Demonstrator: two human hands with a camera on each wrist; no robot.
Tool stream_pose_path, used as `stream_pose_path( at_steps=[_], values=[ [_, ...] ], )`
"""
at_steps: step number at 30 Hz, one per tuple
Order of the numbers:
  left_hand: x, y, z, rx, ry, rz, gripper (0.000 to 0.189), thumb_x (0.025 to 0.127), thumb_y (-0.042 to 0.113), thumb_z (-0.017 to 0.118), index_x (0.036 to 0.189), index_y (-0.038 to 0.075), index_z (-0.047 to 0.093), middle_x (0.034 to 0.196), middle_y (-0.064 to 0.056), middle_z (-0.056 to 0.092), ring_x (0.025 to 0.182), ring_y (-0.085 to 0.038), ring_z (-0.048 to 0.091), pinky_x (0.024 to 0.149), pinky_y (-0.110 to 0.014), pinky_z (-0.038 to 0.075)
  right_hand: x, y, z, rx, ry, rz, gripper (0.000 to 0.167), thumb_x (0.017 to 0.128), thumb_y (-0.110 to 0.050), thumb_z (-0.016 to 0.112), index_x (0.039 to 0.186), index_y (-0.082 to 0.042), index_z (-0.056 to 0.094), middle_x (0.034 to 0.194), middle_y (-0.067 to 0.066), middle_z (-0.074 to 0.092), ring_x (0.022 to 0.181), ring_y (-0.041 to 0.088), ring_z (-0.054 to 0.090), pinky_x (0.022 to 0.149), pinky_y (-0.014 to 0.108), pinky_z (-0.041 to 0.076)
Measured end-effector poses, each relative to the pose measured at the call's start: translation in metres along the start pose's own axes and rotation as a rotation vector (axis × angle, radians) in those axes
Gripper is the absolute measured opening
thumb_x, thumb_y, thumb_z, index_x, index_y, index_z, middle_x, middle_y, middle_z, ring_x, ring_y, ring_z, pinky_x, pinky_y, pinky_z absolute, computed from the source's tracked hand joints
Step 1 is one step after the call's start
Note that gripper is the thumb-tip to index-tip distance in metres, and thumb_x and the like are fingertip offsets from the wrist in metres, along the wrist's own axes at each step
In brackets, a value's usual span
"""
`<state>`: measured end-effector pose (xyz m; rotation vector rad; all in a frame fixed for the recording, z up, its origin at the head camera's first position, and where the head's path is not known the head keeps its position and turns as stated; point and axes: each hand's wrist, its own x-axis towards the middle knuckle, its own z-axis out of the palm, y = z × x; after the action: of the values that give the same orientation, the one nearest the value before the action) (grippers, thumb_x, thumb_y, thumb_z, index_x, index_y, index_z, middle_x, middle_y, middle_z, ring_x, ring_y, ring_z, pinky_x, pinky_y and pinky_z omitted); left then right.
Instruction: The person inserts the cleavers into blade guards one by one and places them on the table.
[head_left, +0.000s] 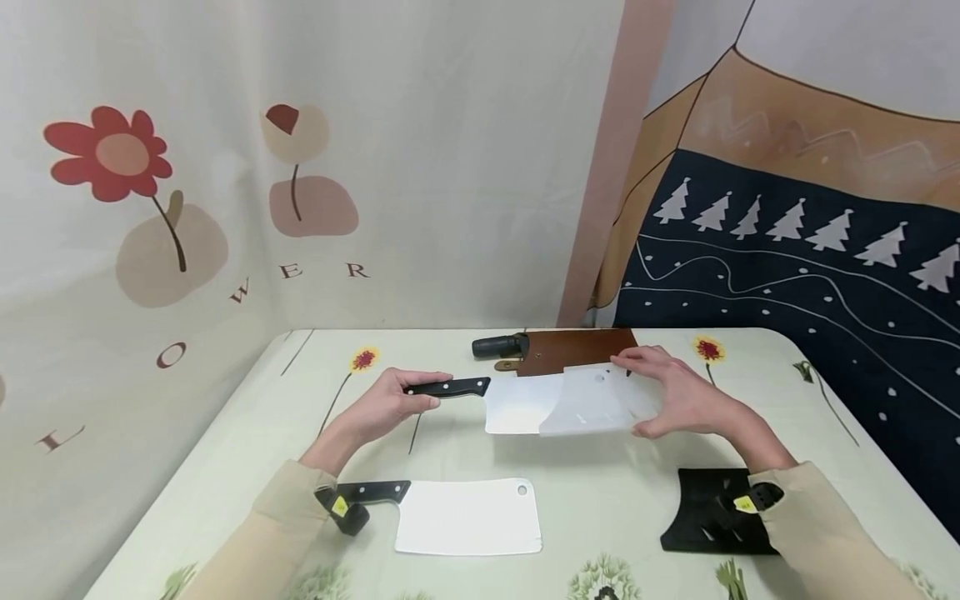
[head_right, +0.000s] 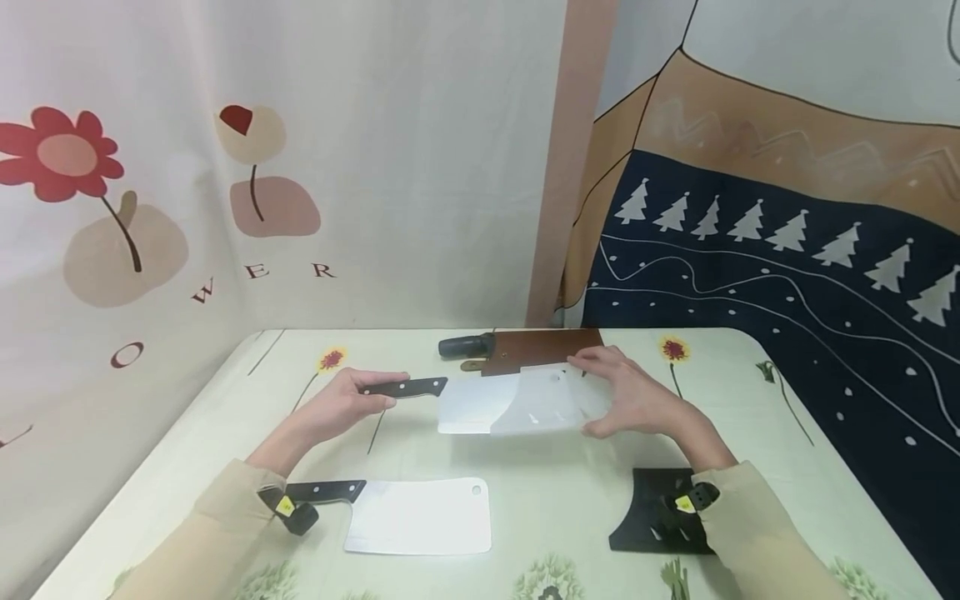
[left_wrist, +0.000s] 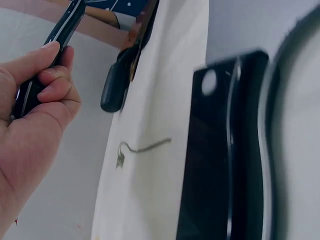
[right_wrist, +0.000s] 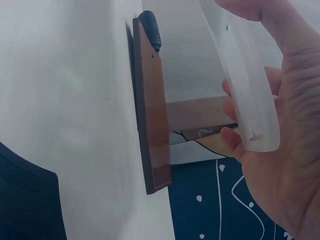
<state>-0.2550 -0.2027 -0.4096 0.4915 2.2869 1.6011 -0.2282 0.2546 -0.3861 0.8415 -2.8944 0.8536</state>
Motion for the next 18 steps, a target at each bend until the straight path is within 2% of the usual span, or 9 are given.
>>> stream_pose_path(
  at_steps=[7,18],
  values=[
    [0.0032,0.0071,0.0094,-0.1,0.018,-0.016,0.044,0.092,-0.001,0.071,0.135,-0.001,0.065,0.132,-0.017,0.063,0.093,-0.021,0.051,0.069,-0.027,0.038,0.0009,-0.0007,-0.0009,0.005,0.017,0.014,0.094,0.062,-0.032,0.091,0.145,-0.004,0.057,0.146,0.022,0.047,0.132,0.043,0.04,0.1,0.071,0.04],
    [0.0048,0.0092,0.0114,-0.094,0.036,-0.025,0.044,0.092,-0.003,0.07,0.135,0.0,0.065,0.137,-0.019,0.062,0.1,-0.023,0.053,0.077,-0.029,0.041,0.0013,-0.0003,-0.0012,0.0,0.036,0.011,0.094,0.062,-0.031,0.091,0.144,-0.003,0.057,0.145,0.022,0.049,0.131,0.043,0.041,0.099,0.07,0.041]
  ],
)
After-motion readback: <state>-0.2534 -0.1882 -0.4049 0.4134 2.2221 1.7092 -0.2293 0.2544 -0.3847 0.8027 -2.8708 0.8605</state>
